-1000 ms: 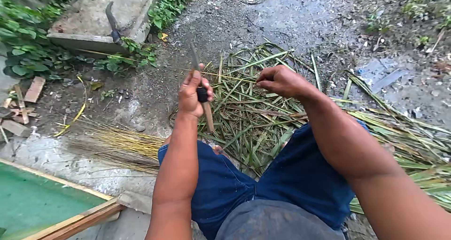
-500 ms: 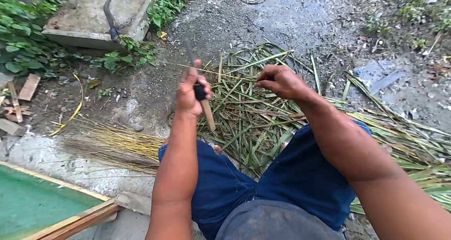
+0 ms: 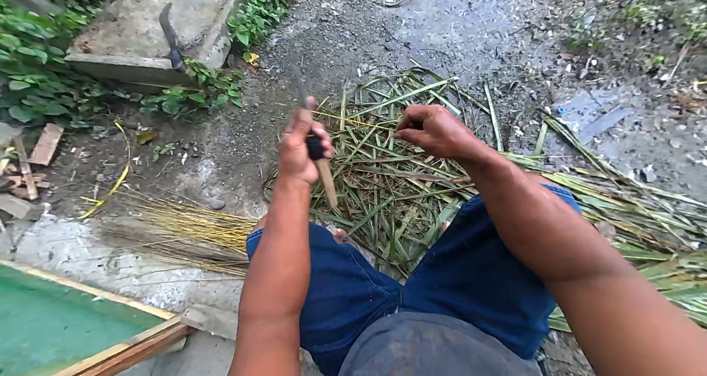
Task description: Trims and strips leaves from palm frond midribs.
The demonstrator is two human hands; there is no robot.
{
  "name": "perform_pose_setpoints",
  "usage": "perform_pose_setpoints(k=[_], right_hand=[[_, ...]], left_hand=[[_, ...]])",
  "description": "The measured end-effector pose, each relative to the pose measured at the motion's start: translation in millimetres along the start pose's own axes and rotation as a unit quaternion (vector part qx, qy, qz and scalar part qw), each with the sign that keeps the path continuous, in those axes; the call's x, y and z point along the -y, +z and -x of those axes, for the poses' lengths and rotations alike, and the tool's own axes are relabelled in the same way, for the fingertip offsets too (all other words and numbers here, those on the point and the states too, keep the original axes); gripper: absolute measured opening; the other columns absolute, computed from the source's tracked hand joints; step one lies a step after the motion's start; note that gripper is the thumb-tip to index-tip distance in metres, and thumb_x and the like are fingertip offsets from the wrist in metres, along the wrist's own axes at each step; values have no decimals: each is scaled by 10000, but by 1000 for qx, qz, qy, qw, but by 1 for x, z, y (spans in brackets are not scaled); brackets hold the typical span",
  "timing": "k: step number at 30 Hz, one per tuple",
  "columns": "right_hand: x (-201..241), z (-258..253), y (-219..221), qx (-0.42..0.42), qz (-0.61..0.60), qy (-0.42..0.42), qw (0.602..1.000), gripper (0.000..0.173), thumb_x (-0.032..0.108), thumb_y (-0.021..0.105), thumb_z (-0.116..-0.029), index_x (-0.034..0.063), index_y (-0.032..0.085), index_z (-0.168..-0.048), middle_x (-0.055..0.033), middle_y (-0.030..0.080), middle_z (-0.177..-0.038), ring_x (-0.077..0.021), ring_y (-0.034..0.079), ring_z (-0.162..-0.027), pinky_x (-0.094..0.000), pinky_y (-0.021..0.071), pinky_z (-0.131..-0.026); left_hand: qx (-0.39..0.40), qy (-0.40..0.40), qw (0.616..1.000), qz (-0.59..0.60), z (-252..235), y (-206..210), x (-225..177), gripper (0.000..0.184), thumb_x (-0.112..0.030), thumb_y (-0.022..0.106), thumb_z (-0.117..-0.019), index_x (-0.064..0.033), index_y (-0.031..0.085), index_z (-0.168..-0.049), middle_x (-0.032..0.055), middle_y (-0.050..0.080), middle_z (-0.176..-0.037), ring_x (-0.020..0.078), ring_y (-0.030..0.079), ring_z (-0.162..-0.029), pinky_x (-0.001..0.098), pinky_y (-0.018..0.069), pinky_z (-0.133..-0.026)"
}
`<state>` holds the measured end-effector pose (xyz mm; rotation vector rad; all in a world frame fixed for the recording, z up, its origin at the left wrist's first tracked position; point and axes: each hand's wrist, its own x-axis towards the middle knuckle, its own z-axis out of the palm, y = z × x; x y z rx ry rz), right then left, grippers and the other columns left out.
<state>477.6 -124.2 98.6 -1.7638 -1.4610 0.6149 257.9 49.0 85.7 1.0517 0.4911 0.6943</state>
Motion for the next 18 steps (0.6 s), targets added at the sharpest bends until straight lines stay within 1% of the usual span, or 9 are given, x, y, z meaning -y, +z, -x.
perform_pose_setpoints(k=[2, 3, 5, 8, 9, 11, 13, 15, 18], right_hand=[[-3, 0, -3, -1, 3, 5, 1000, 92, 156, 680, -978, 72, 715, -988, -36, 672, -851, -114, 610, -722, -348, 530, -707], [-3, 0, -2, 1, 4, 5, 1000, 92, 155, 680, -976, 72, 717, -987, -37, 673, -861, -118, 613, -730, -354, 533, -714], [0, -2, 3, 6, 2, 2, 1000, 97, 152, 677, -974, 67, 723, -985, -43, 670, -871, -130, 614, -744, -372, 531, -731], [5, -5, 11, 12, -8, -5, 1000, 97, 142, 675, -975, 60, 723, -994, -38, 673, -844, -118, 612, -718, -352, 529, -714], [6, -5, 11, 18, -13, -3, 1000, 97, 139, 666, -980, 60, 716, -1004, -37, 673, -846, -112, 613, -708, -340, 534, -702], [2, -4, 5, 32, -21, 2, 999, 119, 133, 647, -991, 50, 721, -1032, -46, 686, -855, -113, 624, -695, -339, 550, -690], [-3, 0, -4, 45, -14, 13, 999, 139, 142, 634, -1003, 54, 734, -1042, -47, 691, -841, -116, 626, -681, -350, 553, -688], [-6, 2, -9, 42, -13, 16, 999, 142, 143, 632, -1003, 61, 744, -1035, -36, 687, -826, -107, 608, -664, -343, 538, -674], [-8, 1, -4, 37, -20, 5, 999, 144, 144, 629, -1000, 69, 750, -1026, -28, 682, -840, -98, 597, -666, -334, 532, -672]], left_hand=[[-48, 31, 998, 28, -3, -7, -9, 323, -350, 314, -1130, -258, 527, -1355, -66, 580, -682, 61, 569, -509, 216, 519, -460], [-50, 33, 998, 28, -1, -4, -8, 316, -352, 313, -1130, -262, 522, -1350, -68, 577, -671, 60, 568, -500, 216, 520, -454], [-13, -1, 1000, -7, 8, 15, 5, 312, -312, 313, -1121, -237, 488, -1368, -70, 566, -657, 55, 565, -495, 212, 519, -447], [80, -94, 990, -65, 23, 45, 32, 340, -204, 381, -1100, -112, 475, -1413, -5, 584, -680, 88, 587, -519, 228, 527, -458], [98, -107, 987, -65, 23, 48, 36, 355, -190, 404, -1099, -86, 486, -1429, 12, 592, -693, 97, 591, -525, 231, 528, -458], [95, -85, 991, -49, 17, 38, 29, 349, -203, 391, -1093, -119, 498, -1414, -14, 602, -690, 78, 590, -526, 217, 526, -467], [56, -29, 998, -19, 7, 15, 13, 321, -272, 363, -1103, -200, 507, -1381, -53, 605, -685, 62, 590, -524, 215, 534, -475], [14, 9, 1000, 18, 1, 2, 1, 313, -324, 336, -1121, -242, 508, -1370, -62, 588, -672, 67, 586, -514, 223, 536, -468], [19, -6, 1000, 16, 7, 15, 8, 317, -315, 327, -1118, -241, 497, -1376, -63, 578, -652, 62, 575, -496, 220, 528, -454]])
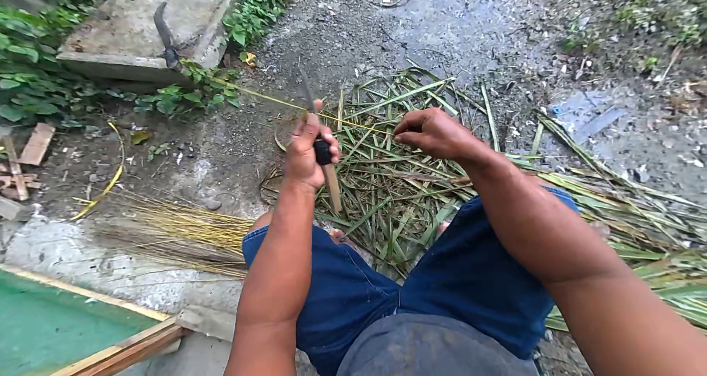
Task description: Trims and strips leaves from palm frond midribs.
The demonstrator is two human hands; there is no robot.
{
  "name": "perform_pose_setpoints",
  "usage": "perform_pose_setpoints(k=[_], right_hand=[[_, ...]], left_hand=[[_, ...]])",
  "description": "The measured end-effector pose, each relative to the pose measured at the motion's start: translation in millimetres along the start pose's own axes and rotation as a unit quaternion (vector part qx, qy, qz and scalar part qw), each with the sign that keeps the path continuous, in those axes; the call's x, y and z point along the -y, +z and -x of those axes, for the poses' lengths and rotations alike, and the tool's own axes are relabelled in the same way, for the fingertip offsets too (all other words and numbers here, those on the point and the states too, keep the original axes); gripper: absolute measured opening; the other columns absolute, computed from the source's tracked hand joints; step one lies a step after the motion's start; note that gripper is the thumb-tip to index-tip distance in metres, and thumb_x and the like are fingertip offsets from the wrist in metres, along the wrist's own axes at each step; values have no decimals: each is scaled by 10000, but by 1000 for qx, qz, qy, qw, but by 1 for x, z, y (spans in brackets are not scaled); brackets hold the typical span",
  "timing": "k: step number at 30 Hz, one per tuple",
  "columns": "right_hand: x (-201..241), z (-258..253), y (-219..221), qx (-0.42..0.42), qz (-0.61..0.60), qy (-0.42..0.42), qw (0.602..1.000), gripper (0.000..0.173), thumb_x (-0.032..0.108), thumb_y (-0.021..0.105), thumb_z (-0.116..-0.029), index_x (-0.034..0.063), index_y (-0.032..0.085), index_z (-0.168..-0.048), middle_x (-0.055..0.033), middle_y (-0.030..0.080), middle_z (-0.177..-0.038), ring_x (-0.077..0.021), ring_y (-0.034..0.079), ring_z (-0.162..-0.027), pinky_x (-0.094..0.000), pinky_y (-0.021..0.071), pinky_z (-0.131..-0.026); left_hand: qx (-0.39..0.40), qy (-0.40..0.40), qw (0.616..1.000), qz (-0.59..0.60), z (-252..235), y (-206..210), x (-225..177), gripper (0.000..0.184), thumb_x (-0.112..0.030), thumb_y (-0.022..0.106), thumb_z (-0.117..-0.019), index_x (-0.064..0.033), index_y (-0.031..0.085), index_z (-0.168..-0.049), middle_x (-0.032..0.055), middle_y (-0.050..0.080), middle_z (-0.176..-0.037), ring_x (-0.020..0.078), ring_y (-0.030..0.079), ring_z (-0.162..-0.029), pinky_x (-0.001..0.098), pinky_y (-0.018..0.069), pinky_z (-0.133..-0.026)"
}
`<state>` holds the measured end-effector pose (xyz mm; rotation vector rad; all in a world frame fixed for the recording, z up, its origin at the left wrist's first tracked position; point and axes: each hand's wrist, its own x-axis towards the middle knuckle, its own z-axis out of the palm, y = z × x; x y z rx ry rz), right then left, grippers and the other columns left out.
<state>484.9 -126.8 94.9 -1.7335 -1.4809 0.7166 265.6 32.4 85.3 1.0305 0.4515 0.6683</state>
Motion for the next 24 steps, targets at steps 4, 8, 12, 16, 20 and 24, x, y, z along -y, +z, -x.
perform_pose_setpoints(k=[4, 8, 12, 16, 20, 24], right_hand=[[7, -3, 10, 8, -36, -11, 999, 179, 152, 604, -1015, 53, 750, -1040, -23, 688, -812, -68, 582, -626, -296, 524, -632], [7, 2, 0, 25, -52, -8, 998, 188, 156, 584, -1027, 62, 746, -1030, 14, 650, -731, -31, 524, -553, -246, 475, -551], [5, 5, -3, 18, -41, -21, 999, 174, 150, 598, -1021, 60, 747, -1018, 9, 659, -750, -36, 533, -568, -249, 481, -564], [11, 1, 7, 10, -50, -23, 998, 176, 148, 602, -1017, 52, 750, -1019, 0, 678, -794, -35, 557, -603, -254, 501, -605], [9, 1, 2, 27, -55, -39, 997, 198, 147, 572, -1034, 52, 746, -1034, 22, 646, -736, -13, 515, -552, -224, 468, -545], [6, 4, -3, 31, -41, -49, 998, 198, 147, 569, -1034, 58, 745, -1025, 18, 656, -758, -15, 519, -566, -232, 469, -559]], left_hand=[[81, -98, 989, -73, 13, 34, 30, 377, -194, 390, -1099, -101, 465, -1457, -1, 576, -690, 93, 578, -521, 230, 521, -462], [57, -34, 997, -45, 2, 6, 10, 333, -259, 371, -1098, -160, 513, -1383, -40, 596, -675, 67, 582, -518, 214, 526, -471], [-34, 44, 998, 6, -5, -13, -13, 322, -325, 331, -1125, -234, 523, -1367, -60, 588, -652, 64, 580, -493, 222, 530, -452], [50, -58, 994, -76, 14, 24, 18, 335, -211, 372, -1092, -126, 487, -1395, -24, 585, -670, 78, 581, -506, 225, 528, -457], [58, -61, 994, -70, 7, 14, 13, 337, -194, 398, -1089, -123, 508, -1400, -22, 587, -675, 81, 583, -514, 224, 528, -460], [-27, 14, 999, -10, -4, -6, -10, 318, -282, 343, -1124, -207, 536, -1365, -42, 578, -643, 81, 581, -489, 236, 531, -443]])
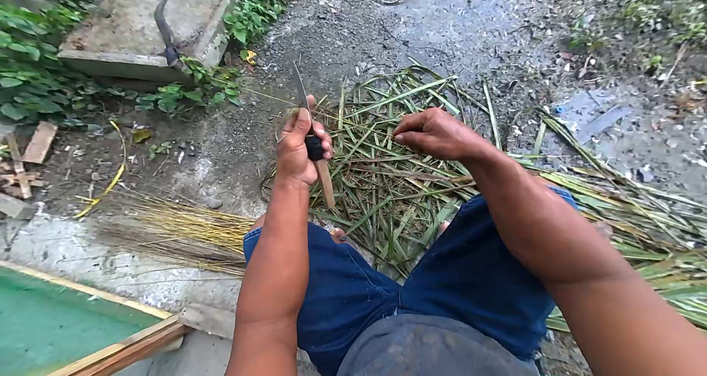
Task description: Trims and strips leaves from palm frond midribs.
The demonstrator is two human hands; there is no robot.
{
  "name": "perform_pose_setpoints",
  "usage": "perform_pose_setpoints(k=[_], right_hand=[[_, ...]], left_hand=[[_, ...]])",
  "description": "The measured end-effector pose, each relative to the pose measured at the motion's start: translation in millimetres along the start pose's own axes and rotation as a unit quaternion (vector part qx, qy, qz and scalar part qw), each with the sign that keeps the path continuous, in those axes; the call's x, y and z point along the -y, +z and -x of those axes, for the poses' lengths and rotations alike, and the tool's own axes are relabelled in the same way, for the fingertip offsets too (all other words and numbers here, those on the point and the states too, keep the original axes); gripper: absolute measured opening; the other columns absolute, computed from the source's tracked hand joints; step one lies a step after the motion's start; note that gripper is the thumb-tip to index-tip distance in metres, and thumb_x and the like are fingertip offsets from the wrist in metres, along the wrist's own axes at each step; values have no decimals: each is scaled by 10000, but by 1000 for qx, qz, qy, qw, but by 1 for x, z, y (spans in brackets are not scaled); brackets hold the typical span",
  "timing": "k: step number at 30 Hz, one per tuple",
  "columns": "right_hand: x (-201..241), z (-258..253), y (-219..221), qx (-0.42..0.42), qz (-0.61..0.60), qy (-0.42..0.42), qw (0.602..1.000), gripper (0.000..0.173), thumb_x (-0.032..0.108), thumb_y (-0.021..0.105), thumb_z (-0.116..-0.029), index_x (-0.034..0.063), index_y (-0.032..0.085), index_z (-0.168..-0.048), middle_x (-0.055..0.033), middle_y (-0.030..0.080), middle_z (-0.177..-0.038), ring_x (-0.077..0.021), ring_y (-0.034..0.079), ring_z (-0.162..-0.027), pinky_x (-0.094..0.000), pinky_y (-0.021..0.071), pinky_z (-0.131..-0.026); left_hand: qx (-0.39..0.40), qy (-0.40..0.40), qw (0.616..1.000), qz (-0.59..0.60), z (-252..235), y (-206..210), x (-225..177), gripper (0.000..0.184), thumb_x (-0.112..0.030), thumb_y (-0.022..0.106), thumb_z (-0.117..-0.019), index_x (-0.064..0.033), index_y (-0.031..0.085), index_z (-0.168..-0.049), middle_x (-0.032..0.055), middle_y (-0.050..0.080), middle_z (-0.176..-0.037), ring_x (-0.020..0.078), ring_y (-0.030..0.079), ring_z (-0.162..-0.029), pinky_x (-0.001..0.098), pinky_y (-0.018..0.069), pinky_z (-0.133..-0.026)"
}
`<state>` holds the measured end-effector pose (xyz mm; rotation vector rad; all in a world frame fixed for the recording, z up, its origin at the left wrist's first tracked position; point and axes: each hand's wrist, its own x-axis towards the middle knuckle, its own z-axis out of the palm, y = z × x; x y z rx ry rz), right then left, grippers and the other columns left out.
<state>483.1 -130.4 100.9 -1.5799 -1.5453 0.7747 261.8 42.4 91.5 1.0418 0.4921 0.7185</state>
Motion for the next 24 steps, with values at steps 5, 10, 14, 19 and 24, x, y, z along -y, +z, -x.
perform_pose_setpoints(k=[5, 10, 14, 19, 24], right_hand=[[2, -3, 4, -16, 12, 8, 1000, 170, 144, 595, -1021, 65, 745, -1018, 4, 676, -824, -32, 565, -632, -246, 499, -617], [0, 3, -3, 4, 5, 1, 1000, 183, 146, 584, -1024, 60, 745, -1022, 16, 649, -763, -19, 514, -564, -234, 466, -555], [-1, 3, -3, 4, -4, 14, 1000, 206, 151, 566, -1038, 54, 748, -1042, 15, 628, -704, -28, 509, -534, -236, 464, -532], [6, -3, 10, -6, -16, 9, 1000, 205, 118, 558, -1035, 25, 738, -1059, -8, 657, -763, -29, 528, -556, -229, 479, -546], [2, 2, -5, 13, 10, -17, 1000, 187, 137, 573, -1026, 54, 741, -1030, 5, 654, -847, -23, 535, -605, -228, 485, -583]], left_hand=[[74, -86, 992, -59, 20, 31, 24, 333, -189, 381, -1094, -115, 517, -1390, -14, 579, -658, 85, 578, -500, 227, 521, -448], [51, -26, 998, -23, 6, 2, 5, 325, -269, 361, -1102, -196, 518, -1377, -59, 594, -662, 52, 574, -503, 206, 523, -463], [8, 14, 1000, 0, 4, -2, -3, 321, -311, 320, -1122, -234, 510, -1369, -60, 583, -644, 66, 576, -489, 226, 529, -449], [98, -130, 980, -112, 33, 43, 31, 292, -220, 425, -1096, -134, 540, -1350, -13, 581, -643, 67, 559, -467, 199, 488, -425], [48, -5, 999, -3, 3, -8, -3, 318, -295, 351, -1107, -232, 534, -1360, -70, 595, -650, 52, 573, -498, 212, 525, -464]])
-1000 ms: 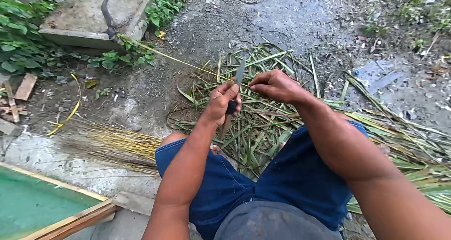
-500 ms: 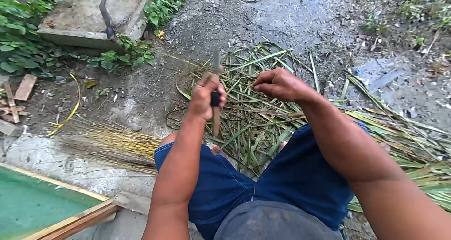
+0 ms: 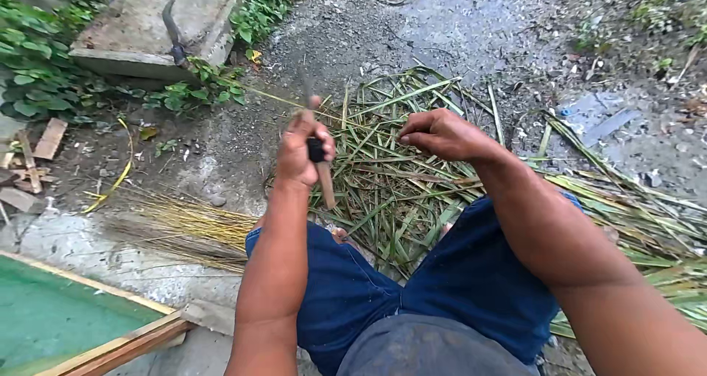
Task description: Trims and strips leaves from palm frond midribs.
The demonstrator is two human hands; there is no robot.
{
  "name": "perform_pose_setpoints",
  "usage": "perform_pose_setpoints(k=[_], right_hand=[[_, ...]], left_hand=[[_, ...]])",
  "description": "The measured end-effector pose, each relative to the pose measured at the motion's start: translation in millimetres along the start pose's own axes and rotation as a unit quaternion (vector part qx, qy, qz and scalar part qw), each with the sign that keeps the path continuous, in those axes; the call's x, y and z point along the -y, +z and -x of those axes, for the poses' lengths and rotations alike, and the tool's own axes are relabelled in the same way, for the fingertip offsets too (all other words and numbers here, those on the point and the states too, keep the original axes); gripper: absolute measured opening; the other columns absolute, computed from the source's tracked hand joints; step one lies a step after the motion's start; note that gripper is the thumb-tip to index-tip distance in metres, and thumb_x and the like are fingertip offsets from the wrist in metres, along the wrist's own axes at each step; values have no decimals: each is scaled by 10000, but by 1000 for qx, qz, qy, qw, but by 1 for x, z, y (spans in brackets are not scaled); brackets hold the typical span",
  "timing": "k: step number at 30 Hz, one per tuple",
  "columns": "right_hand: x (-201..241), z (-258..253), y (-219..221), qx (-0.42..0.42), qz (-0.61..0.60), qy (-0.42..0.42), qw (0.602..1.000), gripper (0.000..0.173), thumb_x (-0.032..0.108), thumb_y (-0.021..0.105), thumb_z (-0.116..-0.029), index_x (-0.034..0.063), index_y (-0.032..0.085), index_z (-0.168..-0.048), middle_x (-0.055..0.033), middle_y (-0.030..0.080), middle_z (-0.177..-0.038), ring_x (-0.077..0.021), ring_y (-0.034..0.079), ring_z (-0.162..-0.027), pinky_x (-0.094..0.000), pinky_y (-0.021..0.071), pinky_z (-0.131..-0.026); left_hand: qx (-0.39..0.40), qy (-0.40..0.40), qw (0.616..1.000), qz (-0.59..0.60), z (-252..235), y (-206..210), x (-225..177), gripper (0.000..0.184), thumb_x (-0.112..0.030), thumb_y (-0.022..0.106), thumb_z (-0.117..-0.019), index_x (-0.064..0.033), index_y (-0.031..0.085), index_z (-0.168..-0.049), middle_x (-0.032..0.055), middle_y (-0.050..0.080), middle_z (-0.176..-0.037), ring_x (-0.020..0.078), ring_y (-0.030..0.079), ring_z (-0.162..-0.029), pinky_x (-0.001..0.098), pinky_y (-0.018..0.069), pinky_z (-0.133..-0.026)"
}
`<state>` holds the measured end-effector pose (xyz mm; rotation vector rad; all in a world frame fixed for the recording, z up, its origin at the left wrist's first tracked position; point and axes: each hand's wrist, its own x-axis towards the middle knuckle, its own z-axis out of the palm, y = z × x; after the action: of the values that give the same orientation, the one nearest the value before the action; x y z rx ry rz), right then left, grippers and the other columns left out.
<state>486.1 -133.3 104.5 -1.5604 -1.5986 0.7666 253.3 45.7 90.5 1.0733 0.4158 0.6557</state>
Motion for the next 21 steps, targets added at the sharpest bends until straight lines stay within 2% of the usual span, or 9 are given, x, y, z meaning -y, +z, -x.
perform_pose_setpoints(k=[3, 5, 8, 10, 13, 16, 19, 21], right_hand=[[-2, 1, -2, -3, 7, 5, 1000, 171, 130, 589, -1022, 58, 743, -1021, 8, 669, -854, -16, 543, -612, -224, 488, -589], [-5, -1, 1, -8, 22, 10, 1000, 170, 133, 593, -1020, 63, 748, -1026, -3, 683, -907, -31, 575, -671, -248, 512, -647], [-7, -3, 0, -19, 33, 17, 999, 161, 121, 601, -1009, 66, 752, -1028, -25, 683, -959, -62, 614, -744, -280, 538, -702], [-7, 1, -6, -26, 39, 21, 999, 161, 112, 595, -1007, 67, 748, -1025, -28, 679, -952, -74, 610, -750, -297, 535, -709], [-12, 8, -20, -36, 60, 34, 997, 165, 121, 588, -1008, 64, 742, -1028, -32, 676, -919, -90, 599, -710, -325, 534, -684], [-17, 14, -31, -57, 65, 78, 993, 177, 135, 584, -1019, 53, 737, -1053, -55, 682, -847, -112, 584, -652, -365, 526, -652], [-13, 12, -31, -78, 40, 124, 988, 186, 146, 582, -1026, 47, 733, -1070, -59, 682, -826, -106, 574, -611, -350, 524, -622], [-11, 5, -21, -81, -2, 129, 988, 190, 150, 579, -1027, 40, 727, -1079, -58, 693, -874, -96, 585, -617, -328, 539, -619]], left_hand=[[-47, 35, 998, 29, 1, -7, -10, 318, -331, 318, -1126, -255, 524, -1356, -73, 573, -639, 60, 564, -481, 222, 522, -446], [-23, 5, 1000, -2, 7, 9, 1, 324, -288, 338, -1107, -220, 506, -1377, -63, 588, -631, 63, 572, -473, 221, 522, -436], [17, -41, 999, -13, 10, 18, 12, 337, -215, 377, -1100, -137, 542, -1384, -23, 589, -655, 83, 578, -488, 230, 528, -442], [6, -10, 1000, -15, 4, 0, -1, 326, -269, 357, -1104, -195, 544, -1361, -59, 596, -647, 57, 571, -488, 218, 525, -451], [-82, 66, 994, 9, -1, -39, -33, 331, -356, 298, -1128, -265, 527, -1349, -97, 576, -664, 41, 556, -503, 205, 514, -469], [-213, 132, 966, 72, -2, -69, -52, 353, -404, 281, -1131, -256, 568, -1272, -83, 577, -686, 44, 565, -523, 207, 515, -480], [-293, 148, 941, 85, -1, -63, -49, 315, -406, 304, -1127, -227, 559, -1172, -62, 575, -698, 59, 573, -536, 220, 517, -485], [-262, 126, 957, -4, 5, -37, -33, 332, -385, 272, -1136, -209, 533, -1241, -77, 584, -708, 49, 586, -552, 213, 529, -500]])
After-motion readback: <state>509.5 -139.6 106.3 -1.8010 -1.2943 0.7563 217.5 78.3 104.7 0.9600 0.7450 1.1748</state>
